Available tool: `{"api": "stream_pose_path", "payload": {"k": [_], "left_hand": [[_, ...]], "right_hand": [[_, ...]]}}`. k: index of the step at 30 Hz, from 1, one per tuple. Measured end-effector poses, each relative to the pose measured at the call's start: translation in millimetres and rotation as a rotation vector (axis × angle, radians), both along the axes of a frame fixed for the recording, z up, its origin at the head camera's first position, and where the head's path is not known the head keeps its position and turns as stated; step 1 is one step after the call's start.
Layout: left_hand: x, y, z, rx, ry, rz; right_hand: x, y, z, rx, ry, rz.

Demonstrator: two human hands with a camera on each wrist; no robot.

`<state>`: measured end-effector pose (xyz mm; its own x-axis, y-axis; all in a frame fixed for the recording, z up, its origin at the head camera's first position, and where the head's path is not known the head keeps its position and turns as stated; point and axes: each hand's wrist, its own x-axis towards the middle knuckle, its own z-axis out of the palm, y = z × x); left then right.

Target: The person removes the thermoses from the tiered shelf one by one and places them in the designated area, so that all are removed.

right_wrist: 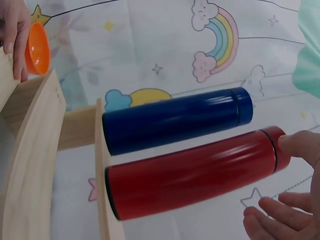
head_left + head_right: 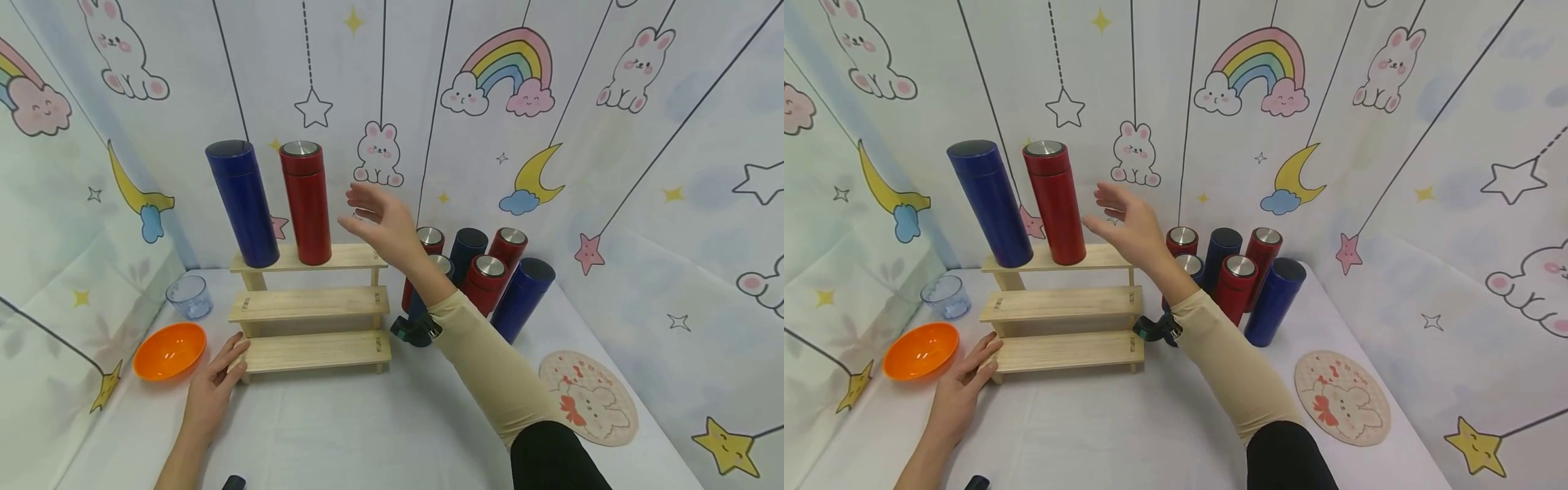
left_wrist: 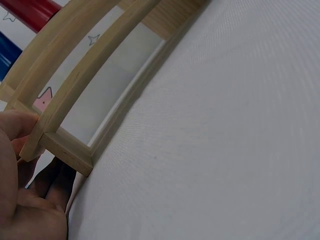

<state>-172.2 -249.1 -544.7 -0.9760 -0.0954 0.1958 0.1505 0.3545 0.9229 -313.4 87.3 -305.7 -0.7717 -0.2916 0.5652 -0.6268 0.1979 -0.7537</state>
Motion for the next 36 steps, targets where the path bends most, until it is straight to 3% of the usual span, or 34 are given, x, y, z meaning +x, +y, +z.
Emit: {"api": "stream_pose_path", "payload": {"k": [26, 36], "left_hand": [[-0.6, 0.1, -1.0, -0.003, -0.007, 0.011], [-0.9, 0.3, 0.5, -0.006, -0.019, 0.011]], "right_hand": [[-44.4, -52.1, -14.6, 0.016, -0.204, 0.072], [-49.8, -55.6, -22.1, 0.004, -0.192, 0.052]]}}
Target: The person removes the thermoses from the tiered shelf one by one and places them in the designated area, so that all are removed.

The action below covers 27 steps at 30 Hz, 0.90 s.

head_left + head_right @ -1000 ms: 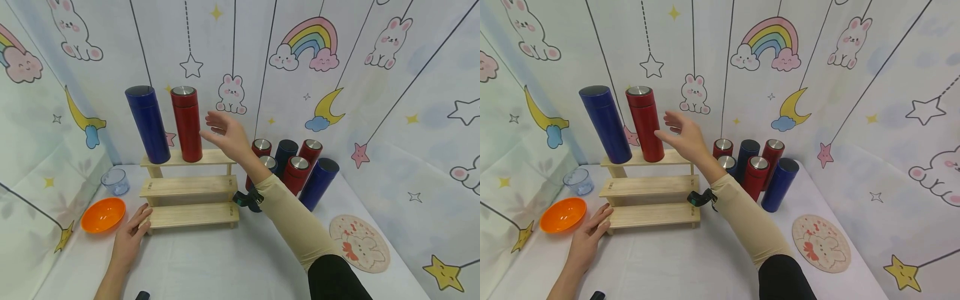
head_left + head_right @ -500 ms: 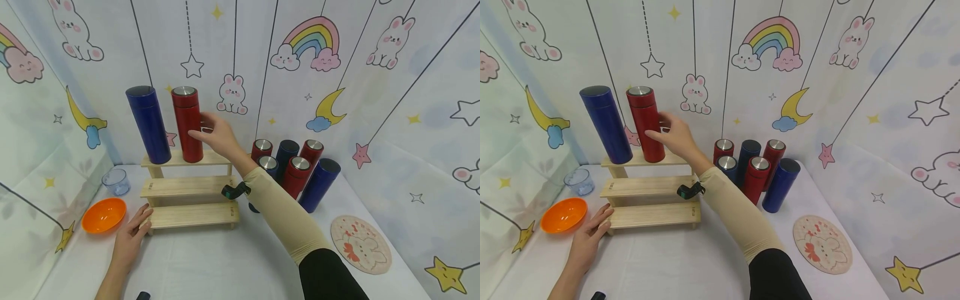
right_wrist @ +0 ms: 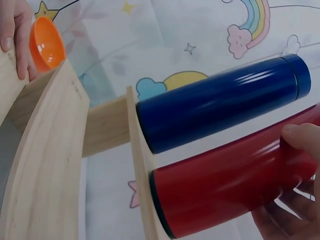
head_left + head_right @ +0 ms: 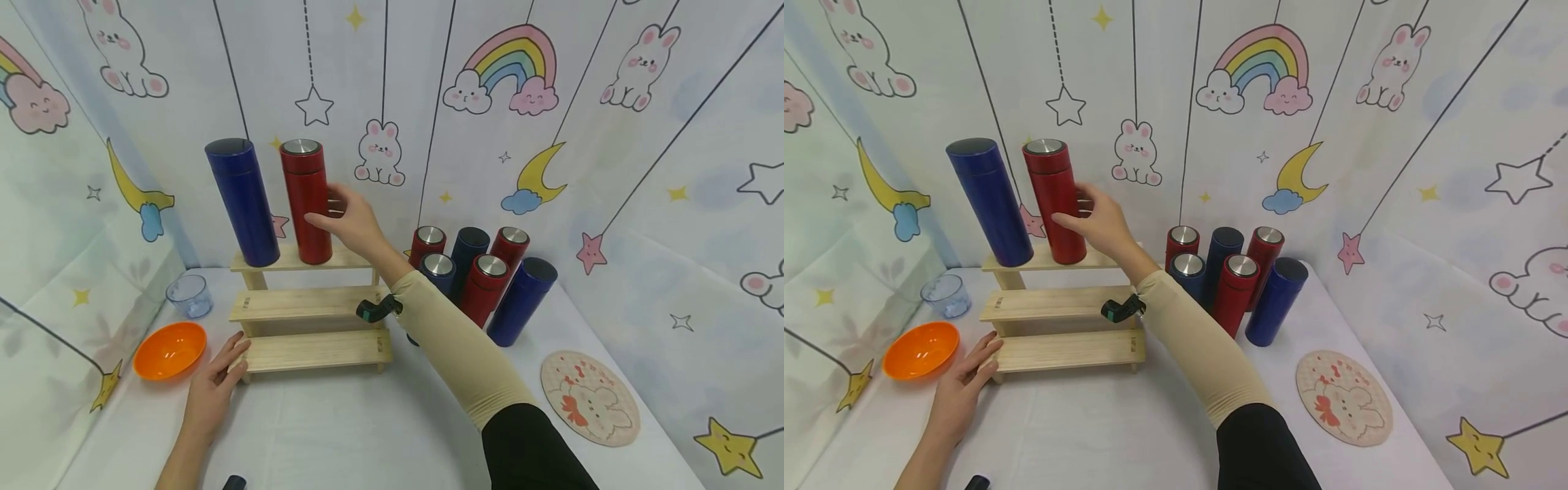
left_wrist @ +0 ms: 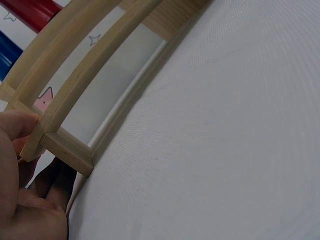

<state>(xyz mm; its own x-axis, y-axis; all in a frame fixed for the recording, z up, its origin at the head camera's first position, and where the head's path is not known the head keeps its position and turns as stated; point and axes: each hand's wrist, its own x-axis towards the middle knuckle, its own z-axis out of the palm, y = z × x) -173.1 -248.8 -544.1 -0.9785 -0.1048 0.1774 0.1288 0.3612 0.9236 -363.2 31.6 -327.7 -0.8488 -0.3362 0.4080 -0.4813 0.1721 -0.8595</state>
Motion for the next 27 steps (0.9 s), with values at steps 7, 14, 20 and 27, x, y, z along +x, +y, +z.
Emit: {"api": "stream_pose_path", "payload": {"k": [7, 14, 20, 27], "left_hand": [[-0.6, -1.1, -1.1, 0.016, 0.017, 0.001], [-1.5, -1.0, -1.3, 0.012, 0.003, -0.002], [-1.3, -1.0, -1.4, 0.011, 0.008, 0.0], [-1.8, -0.9, -3.3, 0.002, -0.001, 0.003]], "right_hand": [[3.4, -1.9, 1.6, -0.007, -0.028, -0.02], [8.6, -2.9, -1.9, -0.035, 0.006, -0.077], [13.5, -4.6, -4.0, -0.05, 0.036, -0.085], [19.6, -3.0, -4.0, -0.052, 0.045, -0.082]]}}
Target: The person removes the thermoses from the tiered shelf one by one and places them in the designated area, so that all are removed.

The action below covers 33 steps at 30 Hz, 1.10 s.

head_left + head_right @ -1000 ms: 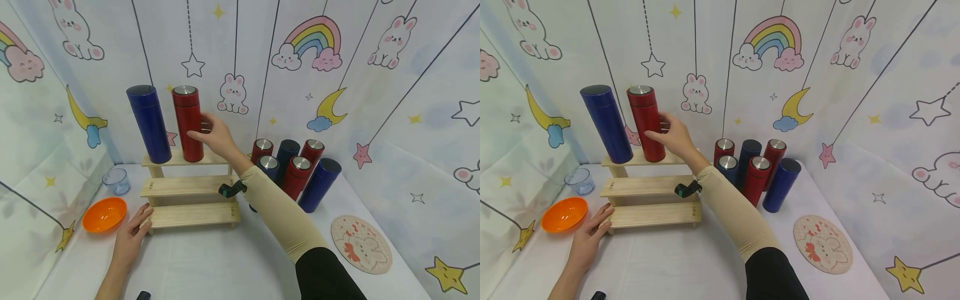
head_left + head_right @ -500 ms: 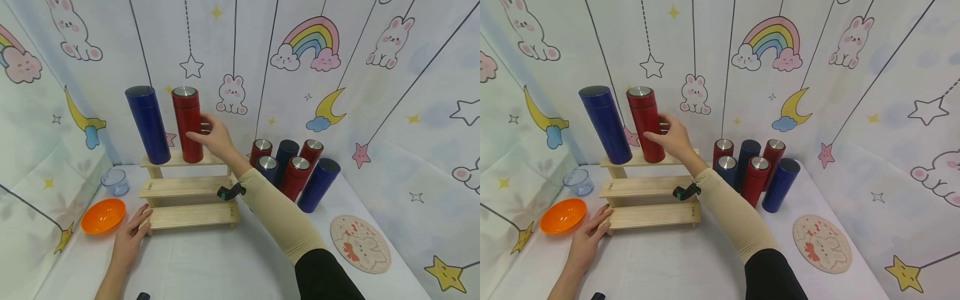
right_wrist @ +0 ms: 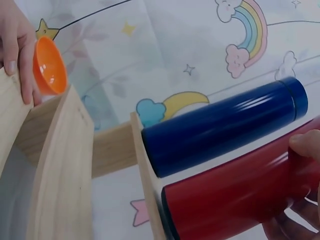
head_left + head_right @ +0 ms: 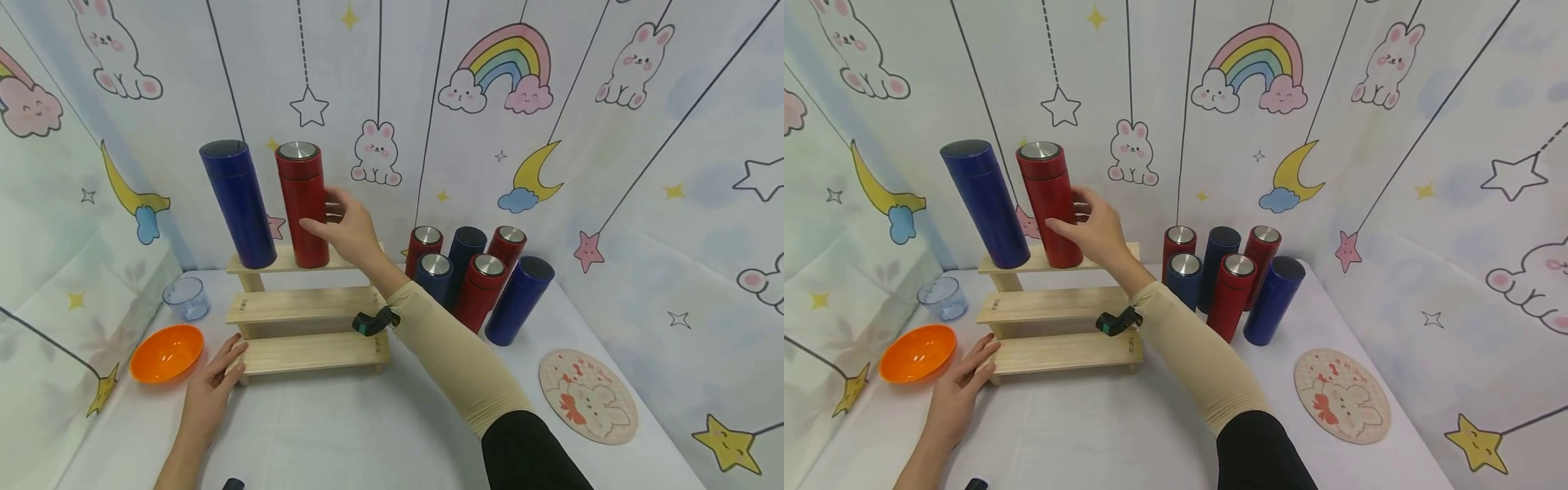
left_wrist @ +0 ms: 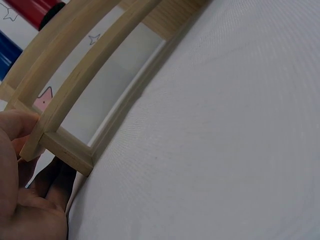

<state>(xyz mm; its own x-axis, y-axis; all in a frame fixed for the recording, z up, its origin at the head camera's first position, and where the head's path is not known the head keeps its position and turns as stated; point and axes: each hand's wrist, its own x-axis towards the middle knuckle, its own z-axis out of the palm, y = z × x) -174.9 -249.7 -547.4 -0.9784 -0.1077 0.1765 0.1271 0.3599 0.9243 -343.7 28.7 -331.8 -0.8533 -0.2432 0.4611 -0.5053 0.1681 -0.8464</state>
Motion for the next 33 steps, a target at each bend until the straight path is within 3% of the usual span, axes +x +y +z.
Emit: {"api": "stream_pose_path", "payload": {"k": [14, 33], "left_hand": [[-0.1, 0.6, 2.8, -0.018, 0.001, -0.007], [2.9, 0.2, 2.0, -0.005, 0.02, -0.006]], "right_hand": [[22.1, 11.9, 3.3, -0.018, 0.064, 0.014], [70.3, 50.7, -5.1, -0.03, 0.137, 0.037]]}}
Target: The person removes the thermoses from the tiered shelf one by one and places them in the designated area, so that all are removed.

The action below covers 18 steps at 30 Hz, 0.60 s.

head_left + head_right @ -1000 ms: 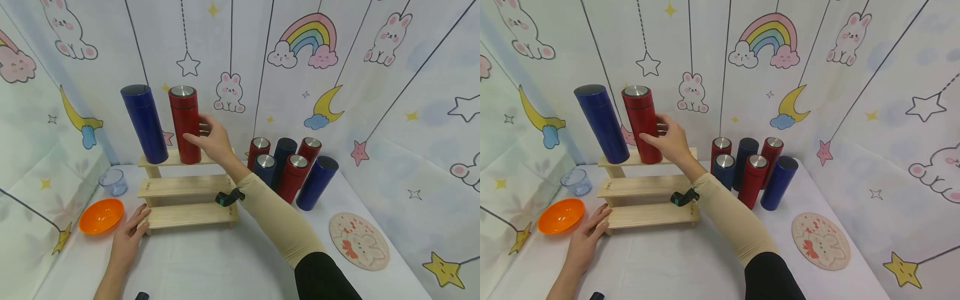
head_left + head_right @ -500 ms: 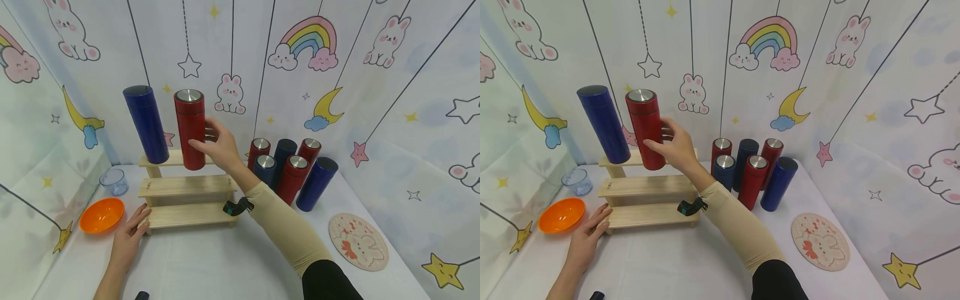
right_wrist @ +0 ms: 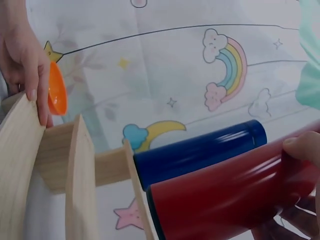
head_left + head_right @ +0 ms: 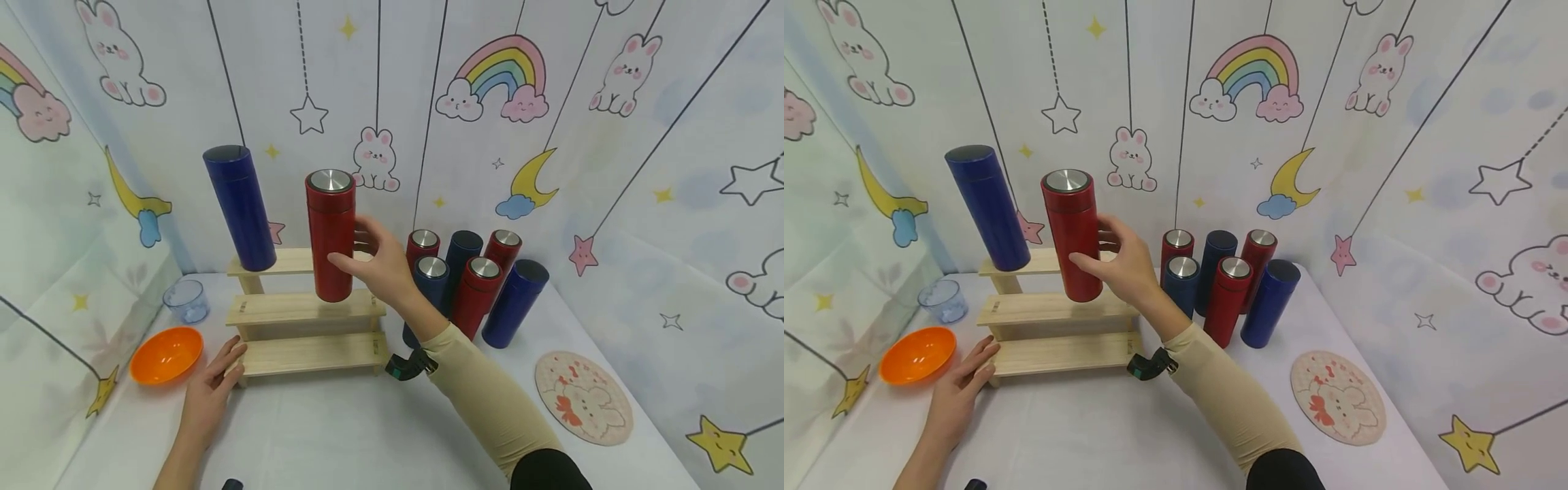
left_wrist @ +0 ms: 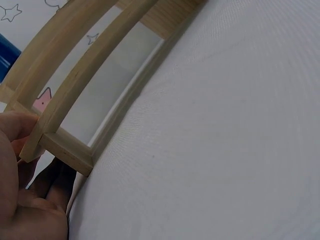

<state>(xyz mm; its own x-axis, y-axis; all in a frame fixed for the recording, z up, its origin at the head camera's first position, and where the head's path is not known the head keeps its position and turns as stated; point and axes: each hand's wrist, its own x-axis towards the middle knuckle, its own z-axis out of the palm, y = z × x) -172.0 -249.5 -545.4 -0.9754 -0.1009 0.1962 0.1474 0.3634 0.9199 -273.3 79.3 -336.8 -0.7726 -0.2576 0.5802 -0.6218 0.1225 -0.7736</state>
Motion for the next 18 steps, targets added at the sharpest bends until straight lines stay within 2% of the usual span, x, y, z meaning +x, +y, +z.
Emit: {"api": "stream_pose_path", "payload": {"k": [5, 11, 18], "left_hand": [[1.3, -0.8, -2.5, -0.006, 0.004, -0.002], [4.0, -1.4, -6.9, -0.002, 0.02, 0.011], [0.3, 1.1, -3.3, 0.014, 0.037, 0.008]], "right_hand": [[13.8, 11.8, -6.1, 0.008, 0.009, -0.02], [31.5, 27.2, -23.7, 0.031, 0.011, -0.047], [49.4, 46.2, -34.0, 0.074, 0.019, -0.11]]}}
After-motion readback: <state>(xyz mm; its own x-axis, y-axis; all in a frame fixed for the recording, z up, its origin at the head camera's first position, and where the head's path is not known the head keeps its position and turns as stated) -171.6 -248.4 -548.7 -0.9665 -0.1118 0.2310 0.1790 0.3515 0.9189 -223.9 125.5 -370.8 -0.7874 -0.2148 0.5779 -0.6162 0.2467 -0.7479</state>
